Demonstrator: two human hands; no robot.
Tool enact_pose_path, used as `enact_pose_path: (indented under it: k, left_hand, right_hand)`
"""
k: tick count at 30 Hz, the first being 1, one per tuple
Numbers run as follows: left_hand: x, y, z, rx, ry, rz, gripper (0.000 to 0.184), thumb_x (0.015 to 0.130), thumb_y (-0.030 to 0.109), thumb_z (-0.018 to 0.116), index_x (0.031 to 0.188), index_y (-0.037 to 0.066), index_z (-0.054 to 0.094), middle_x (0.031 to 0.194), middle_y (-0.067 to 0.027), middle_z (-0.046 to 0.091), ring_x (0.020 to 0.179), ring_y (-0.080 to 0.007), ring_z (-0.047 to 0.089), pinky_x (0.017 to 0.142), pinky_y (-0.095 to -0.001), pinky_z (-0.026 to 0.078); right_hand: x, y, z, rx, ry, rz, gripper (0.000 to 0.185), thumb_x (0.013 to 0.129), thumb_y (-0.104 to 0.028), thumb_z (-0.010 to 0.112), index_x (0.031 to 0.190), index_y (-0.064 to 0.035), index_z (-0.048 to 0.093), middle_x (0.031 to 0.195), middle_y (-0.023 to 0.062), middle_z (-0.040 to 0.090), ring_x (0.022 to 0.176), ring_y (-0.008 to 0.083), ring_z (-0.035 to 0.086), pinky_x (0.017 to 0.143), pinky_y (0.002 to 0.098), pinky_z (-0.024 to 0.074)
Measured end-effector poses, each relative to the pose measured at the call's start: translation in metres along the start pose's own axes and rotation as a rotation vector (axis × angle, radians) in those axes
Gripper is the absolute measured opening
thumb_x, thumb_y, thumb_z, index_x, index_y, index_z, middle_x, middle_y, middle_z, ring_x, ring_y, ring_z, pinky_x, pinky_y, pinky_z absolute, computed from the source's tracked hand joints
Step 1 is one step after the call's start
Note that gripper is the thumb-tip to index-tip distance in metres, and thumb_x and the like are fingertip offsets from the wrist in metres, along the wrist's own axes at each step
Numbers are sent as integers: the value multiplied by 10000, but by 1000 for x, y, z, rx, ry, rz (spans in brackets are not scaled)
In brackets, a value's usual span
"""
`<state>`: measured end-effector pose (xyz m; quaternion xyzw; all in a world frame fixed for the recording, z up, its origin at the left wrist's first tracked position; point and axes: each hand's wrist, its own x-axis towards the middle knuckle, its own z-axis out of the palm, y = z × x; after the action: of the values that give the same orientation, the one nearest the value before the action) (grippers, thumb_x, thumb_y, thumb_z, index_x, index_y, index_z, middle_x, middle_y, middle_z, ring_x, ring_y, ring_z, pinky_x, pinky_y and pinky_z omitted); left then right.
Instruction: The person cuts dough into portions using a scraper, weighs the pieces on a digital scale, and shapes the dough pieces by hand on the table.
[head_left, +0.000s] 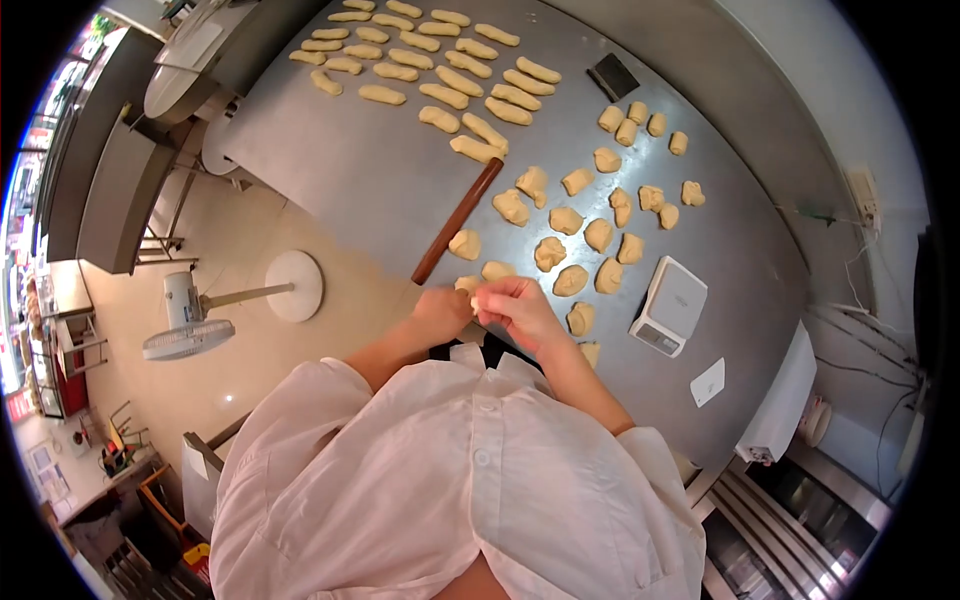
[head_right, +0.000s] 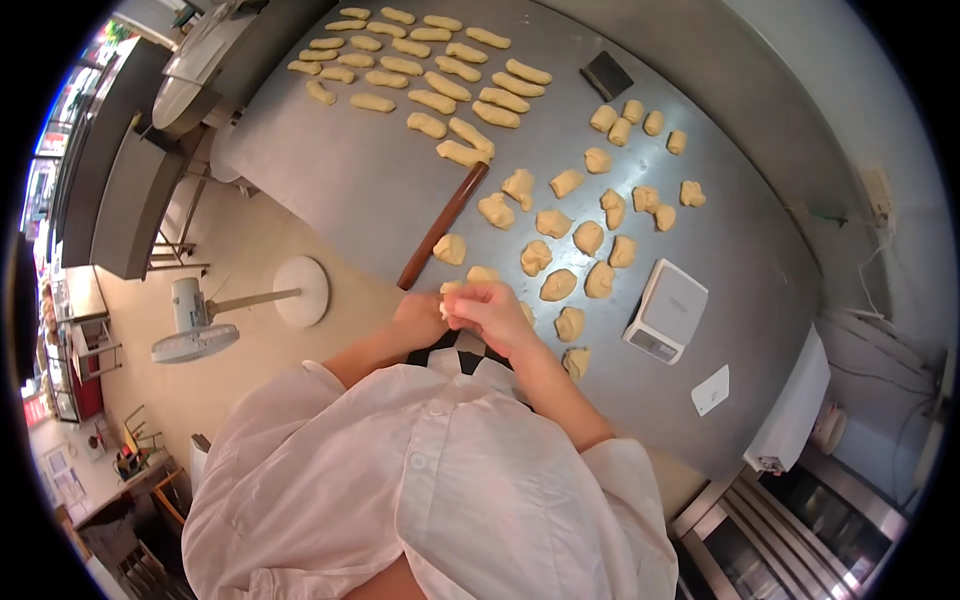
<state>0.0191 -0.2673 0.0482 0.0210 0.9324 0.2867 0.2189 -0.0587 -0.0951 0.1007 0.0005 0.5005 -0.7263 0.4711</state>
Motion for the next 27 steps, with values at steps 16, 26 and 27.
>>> enact_pose_path:
  k: [16, 26, 27]
  left_hand:
    - [-17, -6, 4, -264, 221, 40, 732, 935, 178, 556, 1519, -18, 160, 1059, -239, 671, 895, -408, 666, 773, -497, 531]
    - [-33, -19, -12, -251, 90, -123, 438, 942, 322, 556, 1202, -30, 572, 985, -164, 710, 910, -353, 681, 744, -436, 543]
    - [-37, -20, -17, -472, 133, -213, 534, 929, 355, 567, 1298, -29, 526, 959, -159, 715, 892, -347, 684, 737, -433, 543]
  right_hand:
    - [30, 42, -9, -798, 19, -269, 273, 831, -189, 713, 1041, -14, 711, 895, 126, 721, 786, 237, 700, 725, 333, 543]
    - [27, 2, 38, -460, -75, 56, 112, 836, -79, 719, 868, 28, 716, 804, 42, 723, 703, 111, 661, 648, 261, 531]
    - [27, -11, 50, -345, -89, -11, 105, 849, -69, 706, 878, 32, 714, 808, 35, 719, 697, 107, 653, 646, 255, 528]
